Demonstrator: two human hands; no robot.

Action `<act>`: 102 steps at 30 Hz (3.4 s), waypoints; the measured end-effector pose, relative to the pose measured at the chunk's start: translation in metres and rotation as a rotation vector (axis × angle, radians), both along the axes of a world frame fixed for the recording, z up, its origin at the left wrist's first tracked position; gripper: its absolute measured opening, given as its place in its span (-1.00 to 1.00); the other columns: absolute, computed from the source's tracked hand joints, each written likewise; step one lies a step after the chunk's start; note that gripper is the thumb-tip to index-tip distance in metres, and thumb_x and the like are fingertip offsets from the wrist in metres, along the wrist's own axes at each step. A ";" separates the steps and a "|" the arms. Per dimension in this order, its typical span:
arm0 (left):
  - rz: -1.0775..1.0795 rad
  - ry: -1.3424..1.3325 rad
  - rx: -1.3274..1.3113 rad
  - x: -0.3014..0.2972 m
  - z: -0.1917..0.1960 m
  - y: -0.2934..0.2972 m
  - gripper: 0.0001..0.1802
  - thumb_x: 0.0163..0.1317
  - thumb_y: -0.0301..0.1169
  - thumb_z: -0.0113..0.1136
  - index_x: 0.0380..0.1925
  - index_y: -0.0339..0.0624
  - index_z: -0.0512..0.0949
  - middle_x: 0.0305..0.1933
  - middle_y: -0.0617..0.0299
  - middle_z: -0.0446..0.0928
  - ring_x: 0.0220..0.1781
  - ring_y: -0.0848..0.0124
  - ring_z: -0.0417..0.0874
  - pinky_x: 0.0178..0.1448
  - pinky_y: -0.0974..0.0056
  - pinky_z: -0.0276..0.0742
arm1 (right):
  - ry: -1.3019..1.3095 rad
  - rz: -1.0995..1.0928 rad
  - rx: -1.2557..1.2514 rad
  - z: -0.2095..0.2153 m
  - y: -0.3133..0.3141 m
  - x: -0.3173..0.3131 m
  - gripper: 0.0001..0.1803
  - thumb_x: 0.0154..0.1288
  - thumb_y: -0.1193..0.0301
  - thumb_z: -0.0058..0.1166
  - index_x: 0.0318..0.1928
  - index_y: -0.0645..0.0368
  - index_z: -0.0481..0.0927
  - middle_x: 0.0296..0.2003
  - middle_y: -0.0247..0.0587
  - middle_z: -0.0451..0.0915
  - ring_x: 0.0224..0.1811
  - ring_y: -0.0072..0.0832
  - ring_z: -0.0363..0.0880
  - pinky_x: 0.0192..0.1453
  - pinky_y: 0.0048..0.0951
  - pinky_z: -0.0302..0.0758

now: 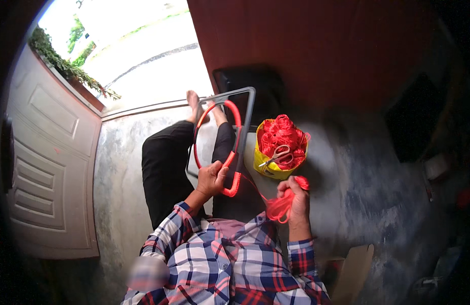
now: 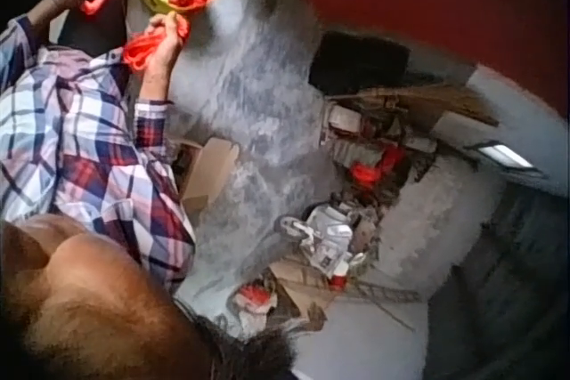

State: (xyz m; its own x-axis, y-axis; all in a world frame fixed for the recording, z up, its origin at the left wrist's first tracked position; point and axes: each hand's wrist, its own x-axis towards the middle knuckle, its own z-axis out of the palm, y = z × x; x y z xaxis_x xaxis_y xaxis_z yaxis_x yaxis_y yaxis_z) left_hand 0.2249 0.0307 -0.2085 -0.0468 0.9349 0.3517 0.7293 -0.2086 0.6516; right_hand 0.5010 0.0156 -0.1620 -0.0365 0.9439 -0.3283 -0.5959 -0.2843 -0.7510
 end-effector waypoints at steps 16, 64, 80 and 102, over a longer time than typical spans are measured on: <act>0.023 -0.039 -0.188 0.002 -0.049 0.010 -0.71 0.34 -0.30 -0.05 -0.48 -0.23 0.50 -0.43 -0.07 0.50 -0.28 -0.13 0.48 -0.12 -0.11 0.34 | 0.066 0.061 -0.002 -0.013 0.003 -0.018 -0.66 0.44 0.18 0.01 -0.32 0.22 0.53 -0.42 -0.15 0.60 -0.46 -0.51 0.52 -0.35 -0.50 0.48; -0.165 0.498 0.000 -0.058 0.068 0.019 -0.64 -0.15 -0.54 0.25 -0.24 -0.02 0.60 -0.21 0.21 0.51 -0.07 0.17 0.53 0.01 0.09 0.41 | -0.671 0.387 0.181 -0.019 0.076 -0.062 -0.82 0.22 0.46 0.21 -0.20 0.28 0.68 -0.43 -0.44 0.59 -0.36 -0.66 0.52 -0.23 -0.61 0.46; -0.191 0.275 -0.258 0.001 0.033 0.029 -0.62 -0.20 -0.45 0.35 -0.28 -0.17 0.54 -0.19 0.10 0.50 -0.05 0.11 0.52 0.03 0.13 0.47 | -1.014 0.565 0.628 -0.050 0.076 -0.093 -0.65 0.09 0.33 0.29 -0.14 0.27 0.60 -0.11 0.00 0.56 0.01 -0.13 0.54 0.14 -0.25 0.44; -0.212 -1.204 -0.883 0.022 0.015 0.004 -0.52 0.17 -0.57 0.10 0.13 -0.21 0.32 -0.11 0.30 0.41 -0.05 0.47 0.44 0.16 0.39 0.33 | 0.119 -0.154 0.317 0.019 0.027 0.077 -0.63 0.21 0.28 0.10 -0.05 0.25 0.50 -0.15 -0.12 0.56 -0.22 -0.34 0.56 -0.12 -0.23 0.58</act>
